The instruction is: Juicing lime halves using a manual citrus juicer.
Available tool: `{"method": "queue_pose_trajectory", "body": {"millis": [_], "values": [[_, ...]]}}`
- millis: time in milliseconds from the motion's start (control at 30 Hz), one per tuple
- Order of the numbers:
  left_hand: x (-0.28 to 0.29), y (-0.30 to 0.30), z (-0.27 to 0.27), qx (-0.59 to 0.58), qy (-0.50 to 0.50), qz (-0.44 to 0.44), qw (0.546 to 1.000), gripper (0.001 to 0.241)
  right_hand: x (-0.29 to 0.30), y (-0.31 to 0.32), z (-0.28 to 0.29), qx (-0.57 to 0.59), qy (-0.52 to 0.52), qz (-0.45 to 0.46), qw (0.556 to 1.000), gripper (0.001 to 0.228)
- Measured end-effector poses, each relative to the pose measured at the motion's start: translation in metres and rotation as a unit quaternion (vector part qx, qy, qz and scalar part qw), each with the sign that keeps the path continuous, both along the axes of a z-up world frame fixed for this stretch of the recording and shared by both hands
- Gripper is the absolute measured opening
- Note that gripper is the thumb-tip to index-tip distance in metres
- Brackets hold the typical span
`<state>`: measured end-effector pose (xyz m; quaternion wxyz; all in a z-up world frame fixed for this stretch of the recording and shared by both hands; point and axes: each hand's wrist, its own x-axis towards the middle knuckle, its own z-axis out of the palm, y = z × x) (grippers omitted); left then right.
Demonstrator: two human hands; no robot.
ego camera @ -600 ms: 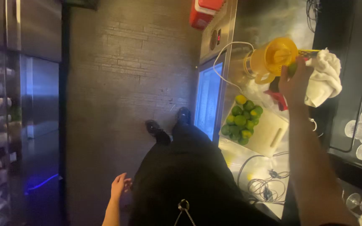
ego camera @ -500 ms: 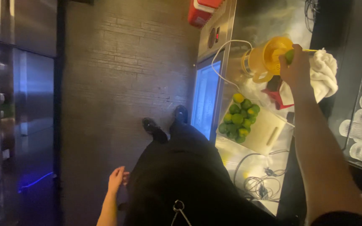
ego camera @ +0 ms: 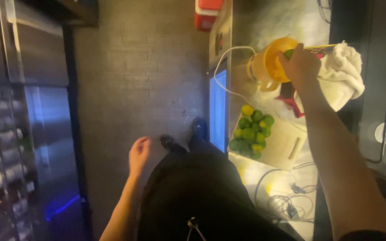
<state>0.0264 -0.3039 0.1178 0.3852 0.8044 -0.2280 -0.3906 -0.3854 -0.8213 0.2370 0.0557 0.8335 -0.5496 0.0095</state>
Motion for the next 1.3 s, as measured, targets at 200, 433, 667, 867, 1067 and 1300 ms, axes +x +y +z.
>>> {"method": "queue_pose_trajectory", "body": {"millis": [200, 433, 667, 867, 1067, 1300], "values": [[-0.097, -0.275, 0.146, -0.261, -0.03, -0.224, 0.938, 0.026, 0.021, 0.004, 0.018, 0.021, -0.02, -0.094, 0.995, 0.067], [-0.185, -0.46, 0.131, -0.341, -0.094, -0.417, 0.837, 0.042, 0.033, 0.029, 0.007, 0.05, -0.064, -0.149, 0.986, 0.063], [-0.193, -0.553, 0.037, -0.272, 0.021, -0.641, 0.717, 0.089, 0.052, 0.05, 0.037, 0.123, -0.058, -0.254, 0.958, 0.063], [-0.17, -0.589, 0.107, -0.211, 0.016, -0.762, 0.612, 0.138, 0.08, 0.038, 0.056, 0.158, -0.11, -0.352, 0.916, 0.06], [-0.182, -0.587, 0.083, -0.209, 0.097, -0.733, 0.64, 0.145, 0.086, 0.046, 0.049, 0.174, -0.059, -0.413, 0.892, 0.06], [-0.18, -0.594, 0.092, -0.209, 0.121, -0.738, 0.63, 0.139, 0.085, 0.04, 0.046, 0.197, -0.052, -0.395, 0.896, 0.058]]}}
